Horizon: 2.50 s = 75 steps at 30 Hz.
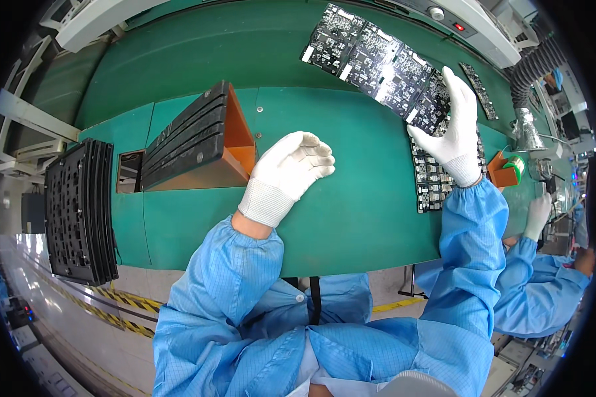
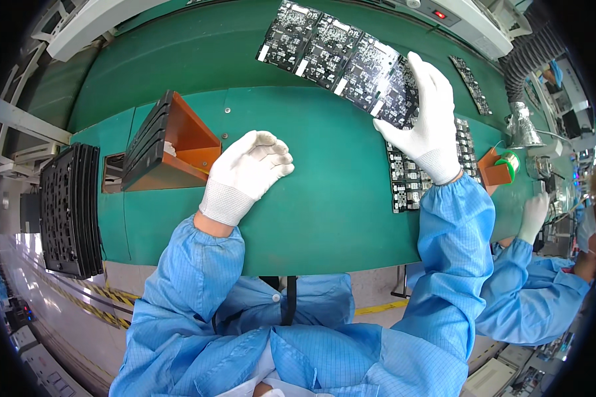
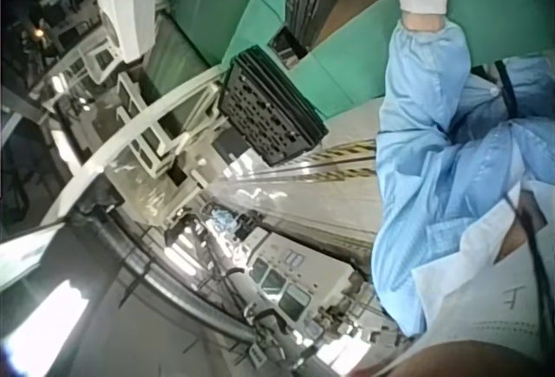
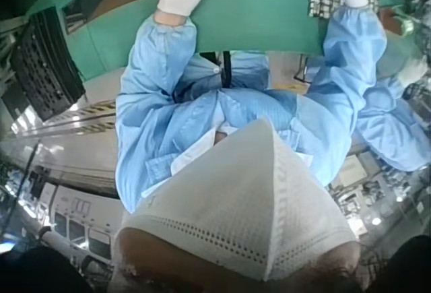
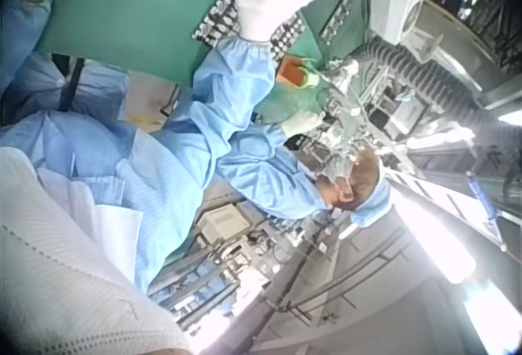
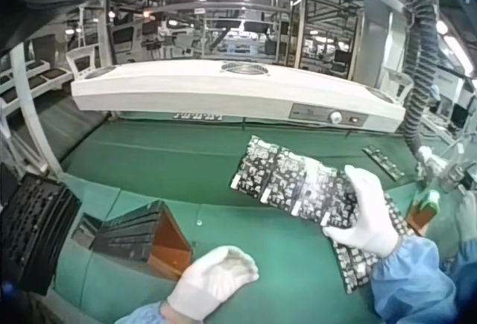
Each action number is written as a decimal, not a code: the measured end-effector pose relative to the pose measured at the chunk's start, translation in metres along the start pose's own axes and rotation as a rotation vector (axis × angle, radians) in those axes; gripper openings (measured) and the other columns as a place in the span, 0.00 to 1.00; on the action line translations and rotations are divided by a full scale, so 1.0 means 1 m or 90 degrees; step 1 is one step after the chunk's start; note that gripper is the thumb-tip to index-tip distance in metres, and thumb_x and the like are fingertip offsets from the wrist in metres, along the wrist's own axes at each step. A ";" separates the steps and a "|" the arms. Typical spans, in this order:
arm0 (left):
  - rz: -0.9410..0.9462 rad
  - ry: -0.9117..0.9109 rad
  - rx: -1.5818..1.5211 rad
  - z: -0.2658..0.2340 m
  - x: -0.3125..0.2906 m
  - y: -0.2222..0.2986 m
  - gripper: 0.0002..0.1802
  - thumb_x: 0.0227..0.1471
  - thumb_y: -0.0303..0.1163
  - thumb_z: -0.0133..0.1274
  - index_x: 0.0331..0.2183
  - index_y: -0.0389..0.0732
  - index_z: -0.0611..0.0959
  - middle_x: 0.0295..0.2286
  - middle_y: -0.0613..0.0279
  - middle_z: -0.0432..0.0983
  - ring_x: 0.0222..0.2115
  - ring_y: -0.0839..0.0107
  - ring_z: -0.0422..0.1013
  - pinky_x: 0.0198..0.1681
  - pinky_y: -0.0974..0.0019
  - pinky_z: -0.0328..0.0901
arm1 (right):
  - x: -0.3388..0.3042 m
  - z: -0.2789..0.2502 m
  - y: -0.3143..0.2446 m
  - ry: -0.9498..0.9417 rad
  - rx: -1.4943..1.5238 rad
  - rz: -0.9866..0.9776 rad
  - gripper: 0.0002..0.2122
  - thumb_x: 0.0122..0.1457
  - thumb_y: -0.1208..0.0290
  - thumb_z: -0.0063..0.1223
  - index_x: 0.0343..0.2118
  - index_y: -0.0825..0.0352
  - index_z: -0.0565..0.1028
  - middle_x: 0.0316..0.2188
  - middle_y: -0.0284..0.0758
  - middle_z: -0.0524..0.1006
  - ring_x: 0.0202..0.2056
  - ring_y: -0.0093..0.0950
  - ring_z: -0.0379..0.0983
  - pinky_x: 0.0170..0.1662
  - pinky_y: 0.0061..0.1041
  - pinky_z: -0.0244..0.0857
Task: Inspecting printed circuit boards and organizing them on an assembly line.
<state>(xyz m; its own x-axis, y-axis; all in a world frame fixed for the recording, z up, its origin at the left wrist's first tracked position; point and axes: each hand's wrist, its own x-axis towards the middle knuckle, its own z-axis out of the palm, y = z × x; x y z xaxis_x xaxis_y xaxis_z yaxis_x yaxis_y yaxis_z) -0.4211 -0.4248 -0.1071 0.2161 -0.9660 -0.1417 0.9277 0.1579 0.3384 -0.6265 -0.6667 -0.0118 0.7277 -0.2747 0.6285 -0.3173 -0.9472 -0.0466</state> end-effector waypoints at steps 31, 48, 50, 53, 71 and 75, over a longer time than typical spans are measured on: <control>0.001 -0.011 -0.010 0.001 0.003 0.000 0.17 0.68 0.38 0.44 0.42 0.32 0.77 0.39 0.48 0.77 0.43 0.55 0.75 0.51 0.52 0.71 | -0.008 -0.003 -0.014 0.018 0.026 -0.038 0.48 0.40 0.64 0.75 0.66 0.70 0.61 0.61 0.47 0.65 0.62 0.44 0.61 0.67 0.42 0.55; -0.003 -0.015 -0.010 0.002 0.002 0.000 0.17 0.68 0.38 0.44 0.42 0.32 0.77 0.40 0.47 0.76 0.44 0.54 0.74 0.52 0.51 0.71 | -0.005 -0.001 -0.016 0.020 0.033 -0.011 0.48 0.36 0.63 0.75 0.64 0.69 0.64 0.60 0.47 0.67 0.62 0.44 0.61 0.66 0.41 0.56; 0.007 0.000 -0.001 0.002 0.001 -0.001 0.17 0.68 0.38 0.44 0.43 0.33 0.77 0.40 0.47 0.76 0.44 0.53 0.74 0.53 0.51 0.70 | -0.005 0.001 -0.016 0.026 0.036 -0.022 0.48 0.36 0.63 0.75 0.64 0.69 0.64 0.60 0.47 0.67 0.62 0.44 0.61 0.66 0.41 0.56; -0.002 -0.009 -0.009 0.000 0.001 -0.001 0.17 0.68 0.38 0.43 0.43 0.32 0.77 0.40 0.47 0.76 0.45 0.53 0.74 0.53 0.51 0.70 | -0.004 0.001 -0.017 0.025 0.035 -0.025 0.48 0.36 0.63 0.74 0.65 0.68 0.64 0.60 0.47 0.67 0.62 0.44 0.61 0.66 0.41 0.56; 0.002 0.010 0.002 0.004 -0.002 0.001 0.16 0.68 0.36 0.44 0.44 0.31 0.75 0.42 0.44 0.74 0.46 0.51 0.73 0.54 0.50 0.70 | 0.061 0.118 0.057 -0.207 -0.040 0.489 0.49 0.39 0.34 0.66 0.58 0.71 0.70 0.52 0.54 0.72 0.55 0.46 0.72 0.57 0.38 0.68; 0.020 -0.021 0.050 0.002 -0.001 0.001 0.16 0.69 0.36 0.42 0.44 0.31 0.75 0.43 0.44 0.74 0.46 0.52 0.72 0.54 0.51 0.69 | 0.085 0.146 0.062 -0.277 -0.003 0.615 0.57 0.38 0.23 0.60 0.58 0.75 0.68 0.54 0.53 0.73 0.56 0.44 0.72 0.59 0.37 0.68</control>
<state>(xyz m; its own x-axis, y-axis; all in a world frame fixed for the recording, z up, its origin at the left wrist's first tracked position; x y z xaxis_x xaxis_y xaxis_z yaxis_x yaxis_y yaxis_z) -0.4211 -0.4239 -0.1043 0.2335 -0.9673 -0.0989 0.8936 0.1734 0.4139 -0.4953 -0.7732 -0.0745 0.3194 -0.9476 -0.0067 -0.8796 -0.2939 -0.3741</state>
